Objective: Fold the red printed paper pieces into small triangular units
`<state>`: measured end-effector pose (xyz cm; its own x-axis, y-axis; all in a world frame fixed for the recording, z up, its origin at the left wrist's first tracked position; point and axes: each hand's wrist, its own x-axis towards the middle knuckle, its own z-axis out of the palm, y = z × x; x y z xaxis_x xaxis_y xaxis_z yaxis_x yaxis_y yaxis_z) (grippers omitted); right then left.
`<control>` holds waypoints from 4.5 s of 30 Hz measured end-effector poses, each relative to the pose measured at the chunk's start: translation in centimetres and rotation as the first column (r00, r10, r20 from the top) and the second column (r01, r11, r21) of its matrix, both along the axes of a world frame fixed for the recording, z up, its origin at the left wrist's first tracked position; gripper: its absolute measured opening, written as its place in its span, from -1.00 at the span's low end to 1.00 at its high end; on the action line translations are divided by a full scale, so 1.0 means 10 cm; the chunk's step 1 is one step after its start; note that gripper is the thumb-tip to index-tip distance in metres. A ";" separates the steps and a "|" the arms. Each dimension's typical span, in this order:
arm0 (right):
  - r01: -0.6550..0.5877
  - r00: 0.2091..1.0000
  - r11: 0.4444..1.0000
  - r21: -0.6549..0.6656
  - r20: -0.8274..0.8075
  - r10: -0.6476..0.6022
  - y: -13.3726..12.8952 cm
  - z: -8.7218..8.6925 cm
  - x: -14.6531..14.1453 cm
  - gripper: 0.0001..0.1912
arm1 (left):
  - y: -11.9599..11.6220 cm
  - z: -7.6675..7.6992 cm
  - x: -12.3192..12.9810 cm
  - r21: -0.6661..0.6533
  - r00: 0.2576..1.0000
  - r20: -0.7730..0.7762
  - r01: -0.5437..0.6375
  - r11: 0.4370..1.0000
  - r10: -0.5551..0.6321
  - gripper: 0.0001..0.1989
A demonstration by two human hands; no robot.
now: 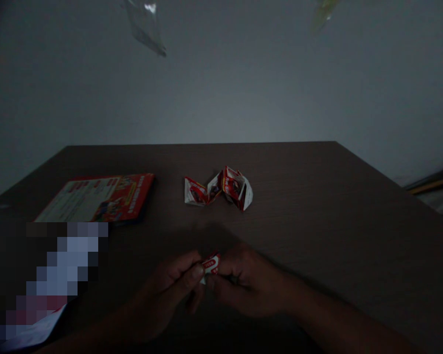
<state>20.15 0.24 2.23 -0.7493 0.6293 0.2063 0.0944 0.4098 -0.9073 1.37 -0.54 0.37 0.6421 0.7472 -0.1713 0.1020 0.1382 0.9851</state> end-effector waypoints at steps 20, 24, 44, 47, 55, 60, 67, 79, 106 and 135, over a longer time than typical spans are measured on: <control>0.116 0.993 0.993 0.014 -0.021 -0.116 -0.02 -0.11 0.09 -0.65 | 0.01 0.05 -0.03 0.042 0.990 -0.070 0.128 0.991 -0.125 -0.63; 0.116 0.993 0.992 -0.043 -0.022 -0.117 -0.01 -0.11 0.11 -0.63 | 0.01 0.03 -0.03 0.067 0.992 -0.050 0.121 0.990 -0.118 -0.62; 0.185 0.983 0.982 0.029 0.007 -0.185 0.02 -0.11 0.11 -0.61 | 0.01 0.03 -0.03 0.023 0.994 -0.022 0.105 0.994 -0.104 -0.62; 0.142 0.989 0.989 -0.050 -0.033 -0.143 0.03 -0.13 0.11 -0.63 | 0.00 0.01 -0.04 0.045 0.997 -0.016 0.072 0.996 -0.072 -0.62; 0.114 0.993 0.993 0.001 -0.001 -0.114 -0.01 -0.09 0.06 -0.69 | -0.01 0.01 -0.05 0.037 0.998 -0.046 0.035 0.999 -0.033 -0.60; 0.077 0.995 0.996 -0.041 -0.056 -0.079 0.02 -0.10 0.06 -0.68 | 0.00 0.01 -0.04 0.040 0.999 -0.039 0.032 0.999 -0.030 -0.62; 0.040 0.998 0.999 -0.007 -0.046 -0.040 0.00 -0.06 0.04 -0.69 | -0.01 -0.01 -0.04 0.023 1.000 0.002 0.017 1.000 -0.017 -0.62; 0.011 0.998 0.999 0.035 0.065 -0.014 -0.01 -0.03 0.04 -0.74 | 0.00 0.01 -0.03 0.034 1.000 0.003 -0.008 0.999 0.008 -0.61; -0.039 0.999 0.988 -0.149 -0.044 0.033 0.02 -0.02 0.03 -0.80 | -0.01 -0.02 -0.08 0.244 0.973 -0.191 -0.080 0.967 0.129 -0.81; -0.011 0.990 0.992 -0.126 -0.137 -0.006 0.03 -0.02 -0.01 -0.69 | 0.05 0.02 -0.01 -0.149 0.985 0.103 -0.124 0.981 0.140 -0.71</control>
<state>20.06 0.52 2.08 -0.7210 0.6549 0.2264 -0.0355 0.2914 -0.9559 1.32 -0.07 0.58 0.5609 0.7997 -0.2140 -0.0367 0.2823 0.9586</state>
